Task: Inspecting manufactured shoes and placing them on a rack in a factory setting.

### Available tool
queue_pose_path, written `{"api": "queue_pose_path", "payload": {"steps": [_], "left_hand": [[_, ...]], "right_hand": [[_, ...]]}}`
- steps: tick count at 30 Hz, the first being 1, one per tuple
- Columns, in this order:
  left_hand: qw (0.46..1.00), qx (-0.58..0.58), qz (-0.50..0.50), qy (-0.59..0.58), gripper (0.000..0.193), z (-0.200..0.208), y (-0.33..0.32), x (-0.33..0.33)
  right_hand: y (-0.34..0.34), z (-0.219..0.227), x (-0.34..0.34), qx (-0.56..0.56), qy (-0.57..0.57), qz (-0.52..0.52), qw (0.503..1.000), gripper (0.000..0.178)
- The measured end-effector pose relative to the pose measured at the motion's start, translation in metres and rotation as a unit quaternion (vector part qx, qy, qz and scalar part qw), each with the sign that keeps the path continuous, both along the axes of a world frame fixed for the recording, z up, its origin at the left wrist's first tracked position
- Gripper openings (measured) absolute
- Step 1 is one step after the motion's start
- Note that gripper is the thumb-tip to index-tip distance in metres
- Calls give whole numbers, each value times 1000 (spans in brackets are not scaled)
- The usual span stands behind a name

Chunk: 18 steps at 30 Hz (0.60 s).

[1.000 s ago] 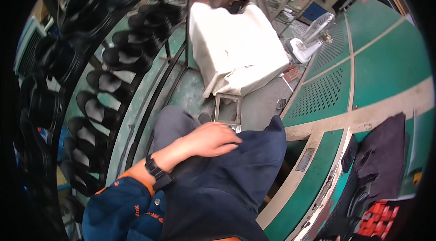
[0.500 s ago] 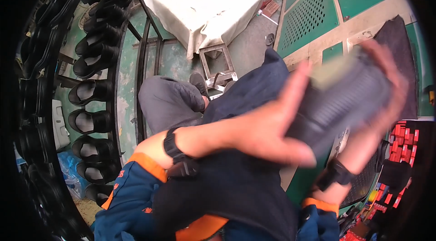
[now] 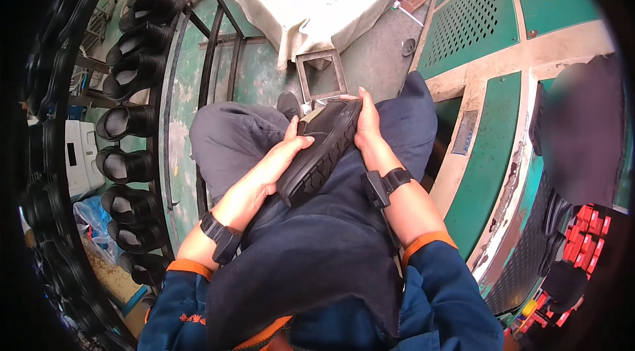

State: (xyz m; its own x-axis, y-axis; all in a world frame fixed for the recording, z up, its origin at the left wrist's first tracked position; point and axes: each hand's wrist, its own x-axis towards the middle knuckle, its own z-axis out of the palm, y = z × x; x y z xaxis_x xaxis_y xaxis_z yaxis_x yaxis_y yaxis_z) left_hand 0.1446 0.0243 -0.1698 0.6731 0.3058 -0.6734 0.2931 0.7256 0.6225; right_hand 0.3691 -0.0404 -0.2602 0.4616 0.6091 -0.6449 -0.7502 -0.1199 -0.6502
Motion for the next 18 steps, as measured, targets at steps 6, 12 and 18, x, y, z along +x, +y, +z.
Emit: {"api": "queue_pose_path", "payload": {"steps": [6,12,18], "left_hand": [[988,137,-74,-10,97,14,-15,-7],[918,374,-102,76,91,-3,17,7],[856,488,-156,67,46,-60,50,63]], "right_hand": [[1,-6,-5,36,64,32,997,48],[1,-7,-16,21,5,56,998,46],[-4,6,-20,47,-67,27,996,34]]}}
